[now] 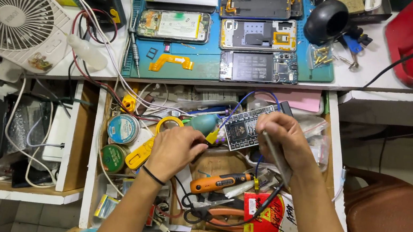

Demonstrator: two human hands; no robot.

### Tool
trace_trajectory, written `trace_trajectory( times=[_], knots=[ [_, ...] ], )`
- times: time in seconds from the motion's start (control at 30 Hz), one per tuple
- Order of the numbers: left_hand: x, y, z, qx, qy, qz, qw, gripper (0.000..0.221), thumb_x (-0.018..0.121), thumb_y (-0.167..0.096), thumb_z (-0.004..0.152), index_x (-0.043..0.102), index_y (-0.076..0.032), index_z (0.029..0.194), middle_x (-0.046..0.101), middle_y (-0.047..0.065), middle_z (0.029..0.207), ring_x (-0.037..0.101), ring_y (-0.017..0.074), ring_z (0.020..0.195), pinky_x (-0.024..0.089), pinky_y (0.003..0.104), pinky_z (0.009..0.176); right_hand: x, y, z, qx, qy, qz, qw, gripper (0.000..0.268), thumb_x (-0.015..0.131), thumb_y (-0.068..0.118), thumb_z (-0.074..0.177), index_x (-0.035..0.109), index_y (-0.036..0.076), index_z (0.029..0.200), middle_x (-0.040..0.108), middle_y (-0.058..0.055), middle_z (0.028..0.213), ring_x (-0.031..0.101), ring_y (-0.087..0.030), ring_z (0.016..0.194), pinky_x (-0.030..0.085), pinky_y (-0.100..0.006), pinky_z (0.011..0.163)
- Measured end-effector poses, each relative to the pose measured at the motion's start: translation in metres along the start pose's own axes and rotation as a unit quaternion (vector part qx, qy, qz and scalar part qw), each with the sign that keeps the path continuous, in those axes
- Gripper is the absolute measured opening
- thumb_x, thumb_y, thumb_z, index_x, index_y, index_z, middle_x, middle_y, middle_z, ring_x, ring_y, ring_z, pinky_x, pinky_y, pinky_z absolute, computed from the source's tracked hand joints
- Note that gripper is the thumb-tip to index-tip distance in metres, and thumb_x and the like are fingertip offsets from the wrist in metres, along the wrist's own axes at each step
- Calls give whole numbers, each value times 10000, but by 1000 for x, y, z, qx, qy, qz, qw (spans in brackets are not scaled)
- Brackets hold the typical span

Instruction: Inspecting a small electronic component using a magnifying glass and a probe tool at a repair bench.

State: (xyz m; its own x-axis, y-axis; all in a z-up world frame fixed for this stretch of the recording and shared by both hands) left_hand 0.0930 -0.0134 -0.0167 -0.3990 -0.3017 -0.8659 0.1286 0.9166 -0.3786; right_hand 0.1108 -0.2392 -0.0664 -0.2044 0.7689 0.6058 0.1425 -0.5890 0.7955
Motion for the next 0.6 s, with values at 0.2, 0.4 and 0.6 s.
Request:
trace_trajectory(
  times=[0.2,0.4,0.6],
  knots=[
    [-45,-22,21,61,-223,-251,940,318,654,-288,951,695,-123,1221,769,195,854,750,412,830,575,508,734,-11,34,10,-20,-93,125,988,200,559,249,1071,622,63,1033,530,-50,847,521,-45,483,318,-105,317],
    [-34,-9,96,-113,-175,-461,862,375,708,-312,905,493,-66,1089,755,187,835,755,219,589,654,309,504,-25,22,10,25,-177,92,979,192,591,299,1020,617,108,1021,524,-5,858,544,-41,590,347,-71,350],
    [-14,1,112,-151,-225,-574,773,370,740,-187,869,468,-58,1085,741,210,723,743,205,547,630,269,481,-21,15,10,21,-183,77,980,168,613,255,1021,656,94,996,655,-52,883,664,-119,634,415,-102,349]
  ],
)
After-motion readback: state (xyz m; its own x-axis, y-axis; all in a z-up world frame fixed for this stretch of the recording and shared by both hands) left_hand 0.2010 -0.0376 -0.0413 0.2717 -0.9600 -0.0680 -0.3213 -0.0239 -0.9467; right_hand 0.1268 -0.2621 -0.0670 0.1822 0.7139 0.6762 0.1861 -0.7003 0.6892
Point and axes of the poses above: each hand's wrist, its own z-axis towards the middle knuckle, its own x-axis out of the palm, y = z × x, the point moved 9 cm from there along z, towards the middle knuckle
